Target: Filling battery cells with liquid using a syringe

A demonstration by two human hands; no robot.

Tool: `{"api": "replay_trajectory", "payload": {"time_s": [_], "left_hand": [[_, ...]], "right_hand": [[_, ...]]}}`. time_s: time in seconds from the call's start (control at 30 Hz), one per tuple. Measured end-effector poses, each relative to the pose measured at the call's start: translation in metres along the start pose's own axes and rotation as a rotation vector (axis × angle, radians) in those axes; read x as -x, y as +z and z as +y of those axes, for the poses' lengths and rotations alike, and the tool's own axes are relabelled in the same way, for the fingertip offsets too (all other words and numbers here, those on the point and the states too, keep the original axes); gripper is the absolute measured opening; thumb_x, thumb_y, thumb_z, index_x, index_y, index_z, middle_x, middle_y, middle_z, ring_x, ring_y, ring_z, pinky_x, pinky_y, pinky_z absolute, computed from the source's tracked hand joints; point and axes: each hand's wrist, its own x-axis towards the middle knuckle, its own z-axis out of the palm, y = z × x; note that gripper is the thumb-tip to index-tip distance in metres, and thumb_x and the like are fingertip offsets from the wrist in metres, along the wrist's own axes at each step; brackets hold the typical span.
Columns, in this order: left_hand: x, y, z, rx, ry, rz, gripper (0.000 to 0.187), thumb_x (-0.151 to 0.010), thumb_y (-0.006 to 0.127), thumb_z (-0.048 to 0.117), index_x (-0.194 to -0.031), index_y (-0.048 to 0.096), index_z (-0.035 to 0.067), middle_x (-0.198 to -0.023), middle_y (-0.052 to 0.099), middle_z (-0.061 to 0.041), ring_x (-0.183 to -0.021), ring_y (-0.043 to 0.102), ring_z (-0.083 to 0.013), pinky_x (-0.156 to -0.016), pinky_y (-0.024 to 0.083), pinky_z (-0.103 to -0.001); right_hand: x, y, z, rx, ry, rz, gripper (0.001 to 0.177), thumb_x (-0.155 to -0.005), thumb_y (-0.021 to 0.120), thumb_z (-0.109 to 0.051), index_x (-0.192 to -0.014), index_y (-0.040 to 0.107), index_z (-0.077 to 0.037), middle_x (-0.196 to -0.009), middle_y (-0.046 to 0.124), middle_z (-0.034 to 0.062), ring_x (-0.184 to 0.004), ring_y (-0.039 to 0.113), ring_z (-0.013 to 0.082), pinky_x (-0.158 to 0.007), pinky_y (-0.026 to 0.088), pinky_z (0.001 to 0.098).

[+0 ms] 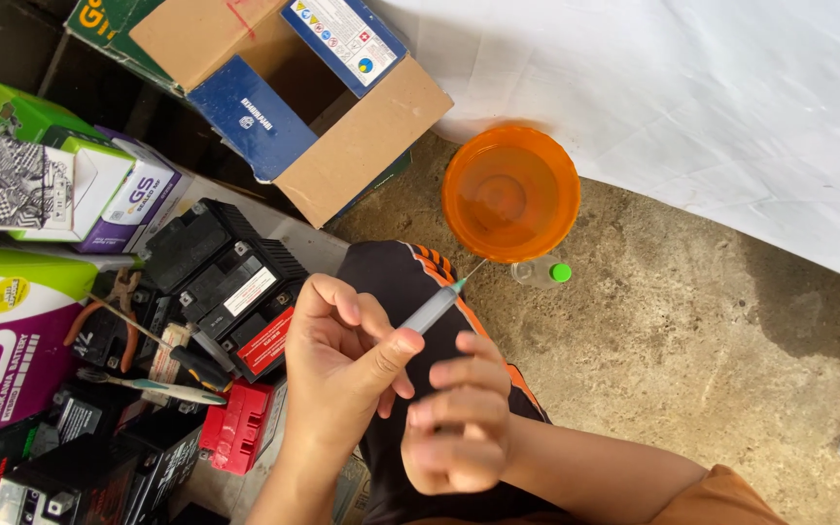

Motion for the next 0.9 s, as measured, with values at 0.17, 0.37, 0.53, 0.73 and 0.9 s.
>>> {"api": "replay_trajectory", "payload": {"time_s": [0.17, 0.37, 0.53, 0.73, 0.9], "left_hand": [[0.013, -0.006, -0.014, 0.119, 0.121, -0.053, 0.037, -0.088, 0.072, -0.004, -0.106, 0.042, 0.009, -0.085, 0.069, -0.011, -0.058, 0.061, -0.0135, -0.048, 0.048, -0.021], [0.047, -0.014, -0.011, 0.114, 0.310, -0.107, 0.046, -0.106, 0.060, 0.036, -0.130, 0.040, 0.003, -0.120, 0.063, -0.017, -0.104, 0.063, -0.0224, -0.094, 0.053, -0.034], [0.087, -0.025, 0.007, 0.168, 0.470, -0.117, 0.062, -0.112, 0.055, 0.042, -0.150, 0.027, 0.002, -0.148, 0.050, -0.025, -0.131, 0.058, -0.0335, -0.113, 0.050, -0.044], [0.127, -0.051, 0.030, 0.090, 0.577, -0.101, 0.068, -0.110, 0.058, 0.034, -0.158, 0.021, 0.003, -0.161, 0.037, -0.019, -0.145, 0.051, -0.0338, -0.129, 0.046, -0.051], [0.161, -0.082, 0.032, -0.305, 0.693, 0.108, 0.091, -0.100, 0.076, 0.027, -0.166, 0.015, 0.016, -0.178, 0.016, -0.027, -0.143, 0.065, -0.0410, -0.098, 0.066, -0.039]], "right_hand": [[-0.022, -0.009, -0.001, -0.010, 0.128, -0.251, 0.027, -0.085, 0.059, -0.010, -0.109, 0.051, -0.020, -0.117, 0.054, 0.0031, -0.116, 0.052, 0.0247, -0.120, 0.038, 0.0537], [-0.042, -0.005, -0.002, -0.043, -0.059, -0.490, 0.024, -0.086, 0.072, -0.020, -0.107, 0.062, -0.013, -0.124, 0.057, 0.0091, -0.119, 0.056, 0.0317, -0.112, 0.048, 0.0520], [-0.053, -0.001, -0.002, -0.048, -0.163, -0.704, 0.043, -0.090, 0.078, -0.010, -0.128, 0.058, -0.008, -0.133, 0.055, 0.0135, -0.128, 0.059, 0.0393, -0.111, 0.055, 0.0496], [-0.067, 0.035, -0.027, -0.345, -0.046, -0.815, 0.034, -0.098, 0.063, -0.012, -0.129, 0.055, 0.000, -0.148, 0.050, 0.0267, -0.149, 0.048, 0.0441, -0.106, 0.057, 0.0406], [-0.090, 0.077, -0.064, -0.510, 0.211, -0.917, 0.031, -0.106, 0.042, -0.013, -0.127, 0.051, 0.007, -0.137, 0.061, 0.0260, -0.146, 0.056, 0.0415, -0.134, 0.045, 0.0523]]}}
